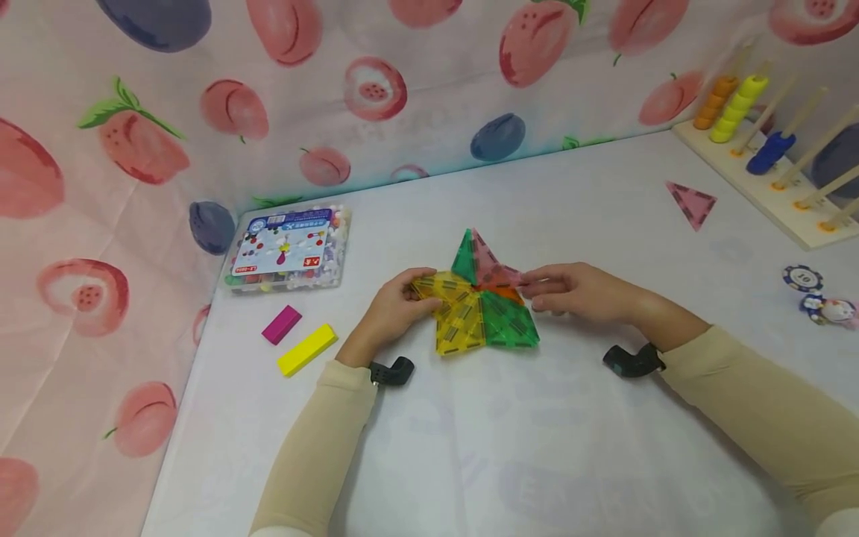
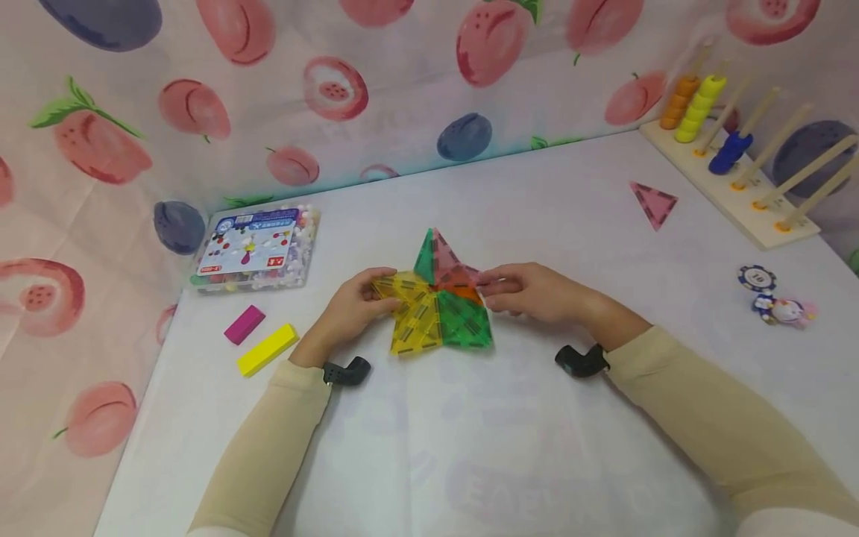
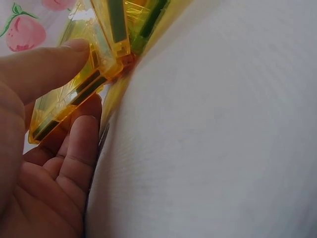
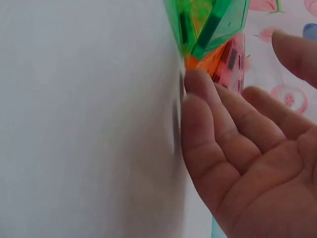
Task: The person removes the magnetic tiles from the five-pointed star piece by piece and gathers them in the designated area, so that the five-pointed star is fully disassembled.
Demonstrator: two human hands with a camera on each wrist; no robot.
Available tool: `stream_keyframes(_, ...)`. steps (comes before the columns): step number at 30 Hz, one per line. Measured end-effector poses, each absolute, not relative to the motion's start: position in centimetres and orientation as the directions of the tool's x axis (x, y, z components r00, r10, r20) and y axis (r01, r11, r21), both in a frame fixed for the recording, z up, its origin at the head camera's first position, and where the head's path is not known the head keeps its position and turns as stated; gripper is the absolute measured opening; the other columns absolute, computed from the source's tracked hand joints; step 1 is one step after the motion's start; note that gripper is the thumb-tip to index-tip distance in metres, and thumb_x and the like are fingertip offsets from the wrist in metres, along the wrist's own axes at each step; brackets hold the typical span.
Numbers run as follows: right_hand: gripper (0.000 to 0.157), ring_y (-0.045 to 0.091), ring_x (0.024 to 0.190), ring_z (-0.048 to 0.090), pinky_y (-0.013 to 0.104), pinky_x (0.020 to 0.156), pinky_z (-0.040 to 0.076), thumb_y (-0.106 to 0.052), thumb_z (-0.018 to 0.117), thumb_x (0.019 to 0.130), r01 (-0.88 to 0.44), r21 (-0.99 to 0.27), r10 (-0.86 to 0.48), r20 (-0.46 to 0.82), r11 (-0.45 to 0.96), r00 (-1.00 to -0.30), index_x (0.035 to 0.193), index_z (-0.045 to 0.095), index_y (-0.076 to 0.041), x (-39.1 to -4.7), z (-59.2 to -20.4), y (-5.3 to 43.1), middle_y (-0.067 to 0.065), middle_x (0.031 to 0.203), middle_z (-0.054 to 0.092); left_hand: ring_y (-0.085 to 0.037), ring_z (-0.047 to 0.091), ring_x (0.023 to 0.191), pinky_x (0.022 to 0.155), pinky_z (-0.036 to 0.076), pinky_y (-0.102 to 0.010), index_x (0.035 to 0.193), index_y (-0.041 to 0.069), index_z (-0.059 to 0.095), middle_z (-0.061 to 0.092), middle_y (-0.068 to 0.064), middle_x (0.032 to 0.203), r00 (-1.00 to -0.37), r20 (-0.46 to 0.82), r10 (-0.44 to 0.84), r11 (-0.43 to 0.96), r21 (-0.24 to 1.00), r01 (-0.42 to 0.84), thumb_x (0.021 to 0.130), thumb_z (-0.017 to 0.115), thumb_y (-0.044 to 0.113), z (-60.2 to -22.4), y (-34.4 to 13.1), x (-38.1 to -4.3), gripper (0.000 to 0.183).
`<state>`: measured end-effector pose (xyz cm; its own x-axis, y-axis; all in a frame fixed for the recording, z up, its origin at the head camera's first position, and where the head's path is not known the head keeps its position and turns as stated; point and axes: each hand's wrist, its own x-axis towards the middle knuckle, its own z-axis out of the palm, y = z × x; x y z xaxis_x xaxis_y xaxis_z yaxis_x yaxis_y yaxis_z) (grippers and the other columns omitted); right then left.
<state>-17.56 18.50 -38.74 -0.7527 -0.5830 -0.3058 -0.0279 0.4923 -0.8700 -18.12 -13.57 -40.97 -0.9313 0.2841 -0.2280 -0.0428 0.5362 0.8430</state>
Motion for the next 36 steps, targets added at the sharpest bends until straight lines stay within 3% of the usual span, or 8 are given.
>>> stream_keyframes(7,0.057,0.023,0.116,0.044,0.039,0.085,0.044,-0.035,0.057,0.087,-0.084,-0.883,-0.558,-0.215,0.461,-0.802,0.136,0.037,-0.015,-17.6,-39.0,17.8,0.005,0.132,0.044,-0.018,0.049,0.082,0.069,0.044,-0.03,0.12,0.034,0.05,0.055,0.003,0.104,-0.939,-0.213,0.271,0.547,0.837,-0.031,0.076,0.069,0.039,-41.6,-13.6,-18.3,0.048)
stream_keyframes(11,0.062,0.027,0.122,0.038,0.043,0.089,0.04,-0.038,0.057,0.086,-0.079,-0.871,-0.537,-0.226,0.486,-0.813,0.139,0.032,-0.018,-18.2,-39.2,17.2,0.006,0.136,0.039,-0.018,0.049,0.084,0.071,0.043,-0.03,0.12,0.034,0.051,0.054,0.004,0.107,-0.94,-0.212,0.266,0.564,0.825,-0.027,0.076,0.069,0.041,-41.5,-13.4,-18.3,0.048)
stream_keyframes(18,0.058,0.023,0.116,0.043,0.041,0.087,0.042,-0.042,0.056,0.086,-0.031,-0.823,-0.443,-0.274,0.568,-0.854,0.136,0.037,-0.021,-19.5,-39.5,16.3,0.003,0.13,0.046,-0.017,0.049,0.086,0.072,0.043,-0.031,0.12,0.034,0.05,0.054,0.005,0.107,-0.936,-0.223,0.272,0.572,0.82,-0.029,0.076,0.068,0.043,-41.6,-13.4,-18.4,0.049)
stream_keyframes(24,0.053,0.02,0.098,0.053,0.036,0.078,0.045,-0.047,0.055,0.085,0.068,-0.833,-0.317,-0.283,0.549,-0.905,0.129,0.046,-0.018,-20.4,-39.8,16.8,0.004,0.117,0.056,-0.017,0.049,0.087,0.074,0.042,-0.031,0.121,0.033,0.05,0.053,0.005,0.107,-0.933,-0.228,0.277,0.574,0.818,-0.03,0.076,0.068,0.043,-41.6,-13.2,-18.5,0.05)
stream_keyframes(31,0.04,0.023,0.089,0.05,0.028,0.069,0.047,-0.034,0.058,0.086,0.096,-0.835,-0.155,-0.211,0.541,-0.965,0.114,0.05,-0.007,-22.1,-39.5,19.4,0.011,0.105,0.054,-0.018,0.049,0.087,0.073,0.043,-0.031,0.118,0.036,0.051,0.054,0.006,0.106,-0.942,-0.22,0.255,0.588,0.808,-0.03,0.075,0.069,0.043,-41.5,-13.3,-18.6,0.048)
stream_keyframes(36,0.042,0.028,0.096,0.045,0.036,0.076,0.042,-0.028,0.058,0.086,0.065,-0.765,-0.095,-0.162,0.64,-0.982,0.118,0.046,-0.005,-23.7,-39.7,23.3,0.016,0.111,0.048,-0.017,0.05,0.087,0.073,0.043,-0.031,0.119,0.035,0.05,0.054,0.006,0.106,-0.938,-0.229,0.261,0.581,0.813,-0.036,0.075,0.068,0.044,-41.4,-13.6,-18.6,0.049)
